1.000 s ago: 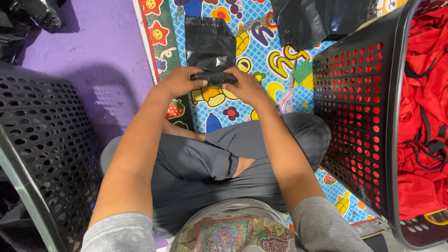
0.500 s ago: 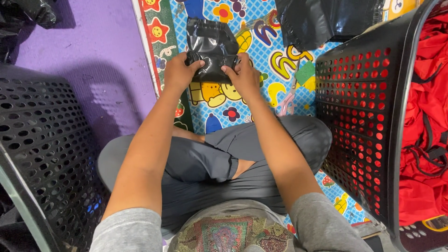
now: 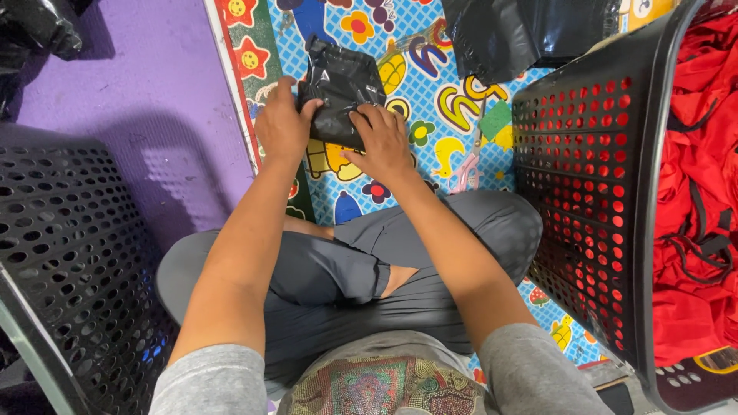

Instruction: The person folds a red garment, places it into a clear plastic bag, and then into a black shipping bag. They seal the black bag and set it aside. The person then picks up another red garment, unfolds it, and uses pink scissors to cut a black elastic band from the garment.

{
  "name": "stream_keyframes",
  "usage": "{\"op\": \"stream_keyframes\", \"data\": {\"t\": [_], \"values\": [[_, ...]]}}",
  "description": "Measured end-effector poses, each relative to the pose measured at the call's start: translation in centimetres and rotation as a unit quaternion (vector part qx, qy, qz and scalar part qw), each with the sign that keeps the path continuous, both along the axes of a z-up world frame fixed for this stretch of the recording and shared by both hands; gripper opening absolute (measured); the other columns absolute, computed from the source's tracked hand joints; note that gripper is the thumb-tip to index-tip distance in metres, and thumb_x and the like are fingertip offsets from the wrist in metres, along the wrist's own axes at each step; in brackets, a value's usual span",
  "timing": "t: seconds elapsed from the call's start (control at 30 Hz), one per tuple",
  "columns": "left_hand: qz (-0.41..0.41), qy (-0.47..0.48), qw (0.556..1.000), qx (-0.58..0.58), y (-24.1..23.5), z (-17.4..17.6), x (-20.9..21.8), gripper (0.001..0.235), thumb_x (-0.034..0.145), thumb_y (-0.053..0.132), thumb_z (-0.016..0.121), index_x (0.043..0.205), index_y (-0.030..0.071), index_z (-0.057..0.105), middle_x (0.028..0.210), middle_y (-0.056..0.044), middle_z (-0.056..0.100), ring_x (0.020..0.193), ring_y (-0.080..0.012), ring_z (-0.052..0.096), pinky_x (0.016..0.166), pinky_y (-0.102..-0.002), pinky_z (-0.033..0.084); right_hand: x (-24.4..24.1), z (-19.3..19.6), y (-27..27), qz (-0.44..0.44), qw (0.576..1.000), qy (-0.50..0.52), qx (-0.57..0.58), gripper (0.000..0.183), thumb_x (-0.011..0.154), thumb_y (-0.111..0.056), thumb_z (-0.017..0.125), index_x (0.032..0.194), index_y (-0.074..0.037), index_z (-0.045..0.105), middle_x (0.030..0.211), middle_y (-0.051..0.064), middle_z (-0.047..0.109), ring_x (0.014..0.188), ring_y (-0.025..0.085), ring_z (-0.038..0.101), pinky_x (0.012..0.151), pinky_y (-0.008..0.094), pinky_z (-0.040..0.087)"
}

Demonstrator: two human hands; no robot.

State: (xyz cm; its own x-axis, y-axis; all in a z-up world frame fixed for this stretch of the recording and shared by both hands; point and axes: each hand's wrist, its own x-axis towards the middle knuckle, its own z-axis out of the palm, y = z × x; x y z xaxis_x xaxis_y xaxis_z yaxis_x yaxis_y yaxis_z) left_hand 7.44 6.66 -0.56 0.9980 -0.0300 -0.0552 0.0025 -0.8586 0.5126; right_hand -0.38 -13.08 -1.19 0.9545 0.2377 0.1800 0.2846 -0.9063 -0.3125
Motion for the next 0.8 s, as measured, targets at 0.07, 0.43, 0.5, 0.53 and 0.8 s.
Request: {"op": "stream_keyframes", "data": {"t": [0.07,0.43,0.5,0.53,0.8], "values": [[-0.080,-0.075,0.994,0.010,0.2,1.9,-0.1,0.054,0.089,0.034,0.087,0.130,0.014,0.059,0.116,-0.011,0.064,0.102,-0.0366,0.066,0.083,-0.052,0.057,-0.1,0.6,0.0,0.003,1.000,0.007,-0.028,0.072,0.077,-0.043,0.092,0.133,-0.011,0.062,0.134,0.010,0.057,0.127,0.032,0.052,0.104,0.052,0.041],[-0.383,-0.079,0.918,0.064,-0.8,-1.5,-2.0,0.080,0.098,0.065,0.052,0.159,0.014,0.041,0.159,-0.005,0.046,0.151,-0.0289,0.033,0.123,-0.050,0.026,1.3,-2.3,-2.1,-0.038,0.984,0.060,0.161,0.056,0.082,-0.014,0.066,0.137,-0.018,0.057,0.133,0.003,0.059,0.122,0.030,0.056,0.099,0.045,0.039],[-0.399,-0.066,0.910,0.084,-0.6,-1.7,-2.2,0.095,0.084,0.064,0.068,0.161,0.017,0.036,0.161,-0.003,0.042,0.152,-0.0282,0.030,0.124,-0.049,0.025,1.8,-0.8,-2.4,-0.010,0.983,0.055,0.176,0.066,0.086,-0.001,0.052,0.151,-0.014,0.047,0.150,0.012,0.051,0.137,0.037,0.047,0.112,0.051,0.034],[-0.400,-0.065,0.910,0.085,-0.5,-1.5,-2.0,0.095,0.084,0.064,0.068,0.161,0.017,0.036,0.161,-0.003,0.042,0.152,-0.0282,0.030,0.124,-0.049,0.025,2.2,-1.1,-2.5,-0.010,0.983,0.055,0.177,0.066,0.086,-0.001,0.052,0.151,-0.014,0.047,0.150,0.012,0.051,0.137,0.037,0.047,0.112,0.051,0.034],[-0.405,-0.050,0.906,0.113,-1.0,-1.3,-1.6,0.083,0.077,0.048,0.083,0.149,0.021,0.052,0.147,0.001,0.056,0.142,-0.0227,0.042,0.120,-0.046,0.025,2.3,0.3,-3.3,-0.083,0.983,0.117,0.112,0.061,0.096,0.004,0.053,0.156,0.001,0.042,0.163,0.023,0.035,0.148,0.042,0.036,0.120,0.060,0.030]]}}
